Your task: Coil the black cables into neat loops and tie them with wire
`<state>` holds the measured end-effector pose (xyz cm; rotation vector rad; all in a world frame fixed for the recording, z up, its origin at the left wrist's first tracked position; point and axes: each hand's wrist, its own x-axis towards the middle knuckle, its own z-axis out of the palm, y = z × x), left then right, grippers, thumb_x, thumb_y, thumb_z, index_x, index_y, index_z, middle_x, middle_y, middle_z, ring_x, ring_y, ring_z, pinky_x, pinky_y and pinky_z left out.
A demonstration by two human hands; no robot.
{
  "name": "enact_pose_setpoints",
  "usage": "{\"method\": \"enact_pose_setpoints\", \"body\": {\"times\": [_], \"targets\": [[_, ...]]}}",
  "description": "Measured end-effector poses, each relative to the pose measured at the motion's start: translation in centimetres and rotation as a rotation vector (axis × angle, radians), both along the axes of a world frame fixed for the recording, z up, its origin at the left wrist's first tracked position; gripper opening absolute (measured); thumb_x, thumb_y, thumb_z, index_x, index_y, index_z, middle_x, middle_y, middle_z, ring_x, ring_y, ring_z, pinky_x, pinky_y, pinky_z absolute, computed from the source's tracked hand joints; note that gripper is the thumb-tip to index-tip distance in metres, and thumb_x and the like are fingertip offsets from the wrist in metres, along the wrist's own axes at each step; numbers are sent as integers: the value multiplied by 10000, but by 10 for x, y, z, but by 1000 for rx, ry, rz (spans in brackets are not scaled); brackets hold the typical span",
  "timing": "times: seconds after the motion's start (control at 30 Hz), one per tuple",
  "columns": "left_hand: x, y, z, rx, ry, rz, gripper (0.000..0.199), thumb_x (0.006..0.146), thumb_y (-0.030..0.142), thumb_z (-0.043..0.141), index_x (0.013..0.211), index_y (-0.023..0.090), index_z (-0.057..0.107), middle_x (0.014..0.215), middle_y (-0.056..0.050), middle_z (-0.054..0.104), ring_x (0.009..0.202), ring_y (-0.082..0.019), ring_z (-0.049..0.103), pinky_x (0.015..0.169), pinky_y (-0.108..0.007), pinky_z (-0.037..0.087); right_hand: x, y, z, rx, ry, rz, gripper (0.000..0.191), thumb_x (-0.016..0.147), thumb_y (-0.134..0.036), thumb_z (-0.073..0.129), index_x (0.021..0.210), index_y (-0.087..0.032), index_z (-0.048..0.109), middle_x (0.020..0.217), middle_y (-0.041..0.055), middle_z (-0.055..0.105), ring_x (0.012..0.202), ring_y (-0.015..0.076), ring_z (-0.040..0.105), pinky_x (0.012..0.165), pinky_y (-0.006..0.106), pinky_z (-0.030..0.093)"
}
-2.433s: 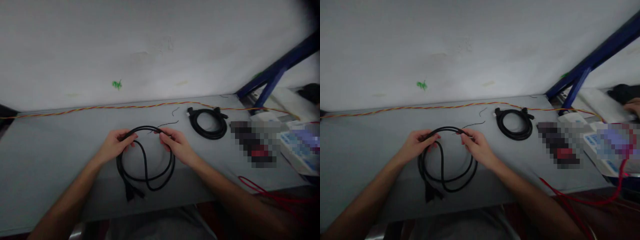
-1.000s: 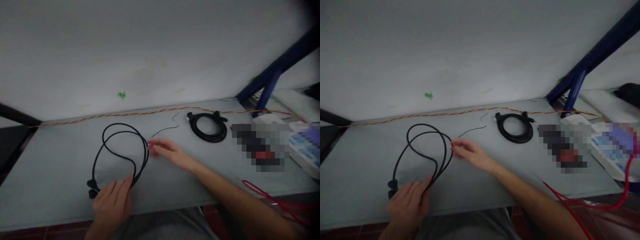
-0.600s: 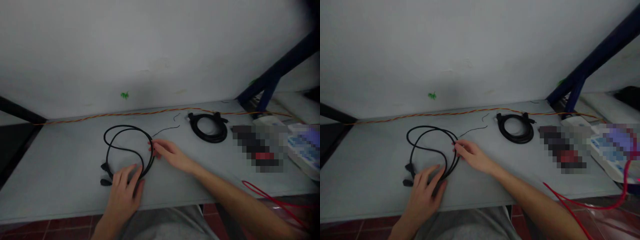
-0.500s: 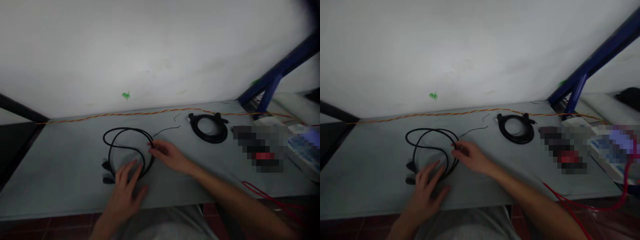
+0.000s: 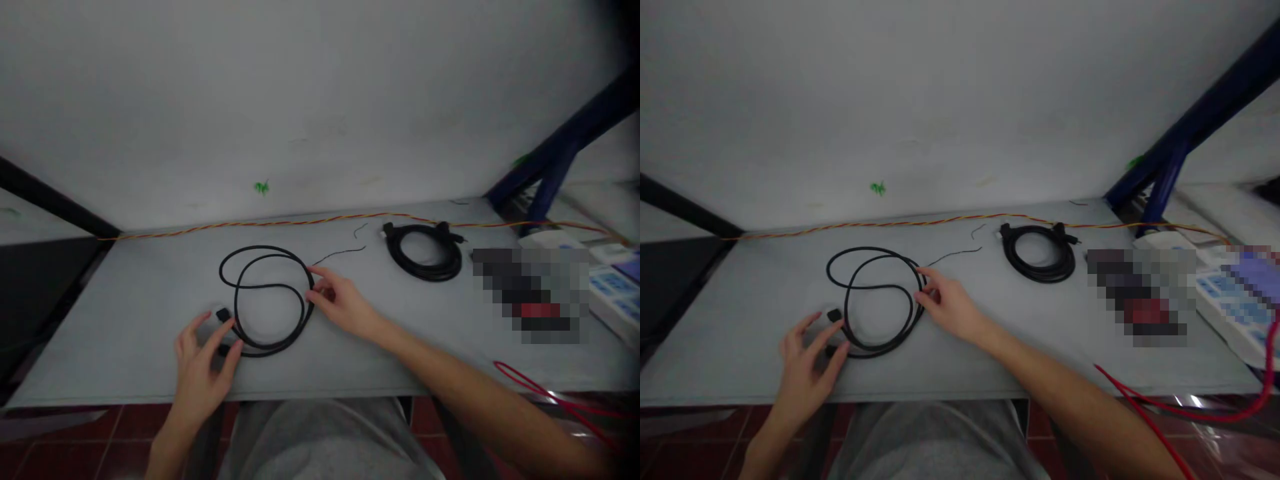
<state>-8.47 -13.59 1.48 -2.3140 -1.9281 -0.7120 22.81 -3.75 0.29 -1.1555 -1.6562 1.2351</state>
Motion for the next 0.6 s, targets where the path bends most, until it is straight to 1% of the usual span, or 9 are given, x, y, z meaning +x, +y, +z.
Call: {"method": "enact_pose_setpoints", "body": {"times": [0.1, 0.17, 0.23, 0.3, 0.33, 0.4, 0.47, 0.53, 0.6], "targets": [[8, 1, 3, 80, -18, -9, 500, 941, 370, 714, 1419, 258, 620, 1615, -190, 398, 1478, -397, 416, 1165, -638, 401, -1, -2, 0, 42, -70, 28, 471, 964, -378, 632, 1388, -171, 641, 901, 40, 765, 652, 158, 593, 653, 302, 452], [11, 7, 5, 126, 16, -99, 413, 936, 309, 726, 1346, 297, 676, 1569, -150, 498, 1457, -376, 469, 1166, -615, 410, 0, -2, 1, 71, -99, 40, 455, 980, -375, 614, 1387, -175, 655, 903, 39, 763, 657, 160, 595, 651, 298, 444], [13, 14, 8, 148, 50, -209, 248, 940, 246, 714, 1175, 317, 752, 1453, -99, 631, 1413, -348, 539, 1178, -602, 400, 0, -2, 2, 93, -105, 35, 450, 992, -371, 598, 1395, -180, 657, 894, 35, 758, 662, 162, 596, 648, 292, 438], [16, 20, 13, 152, -6, -281, 156, 956, 215, 679, 1069, 284, 760, 1329, -75, 719, 1337, -308, 618, 1195, -583, 397, 1, -1, 2, 111, -91, 29, 417, 1003, -351, 575, 1369, -180, 678, 886, 36, 756, 674, 165, 604, 655, 288, 439], [19, 23, 16, 153, -74, -278, 134, 971, 214, 652, 1050, 259, 751, 1263, -73, 748, 1279, -282, 661, 1189, -559, 421, 1, 0, 2, 119, -86, 26, 397, 1006, -336, 565, 1348, -180, 691, 885, 38, 757, 681, 165, 608, 660, 287, 439], [25, 30, 25, 145, -248, -189, 146, 1003, 248, 598, 1047, 220, 734, 1142, -71, 780, 1111, -229, 734, 1095, -470, 531, 1, 1, 0, 128, -89, 11, 375, 1002, -314, 562, 1320, -177, 705, 859, 39, 755, 677, 166, 605, 651, 282, 430], [31, 42, 35, 128, -432, -10, 207, 1013, 328, 583, 1062, 190, 730, 1067, -73, 785, 911, -188, 757, 884, -362, 627, 0, 1, -2, 129, -111, -1, 385, 994, -313, 575, 1332, -175, 697, 827, 35, 749, 664, 167, 600, 636, 279, 417], [35, 59, 46, 119, -587, 156, 299, 987, 428, 610, 1062, 166, 731, 1011, -77, 784, 760, -166, 736, 666, -282, 624, -1, 1, -5, 125, -135, -12, 429, 992, -328, 582, 1381, -167, 666, 801, 28, 741, 648, 164, 593, 630, 276, 413], [35, 80, 57, 138, -689, 251, 384, 936, 510, 648, 1022, 147, 742, 922, -80, 781, 711, -176, 726, 524, -237, 569, -1, 1, -7, 120, -164, -32, 463, 991, -322, 577, 1416, -150, 639, 785, 22, 733, 644, 159, 590, 640, 271, 419]]}}
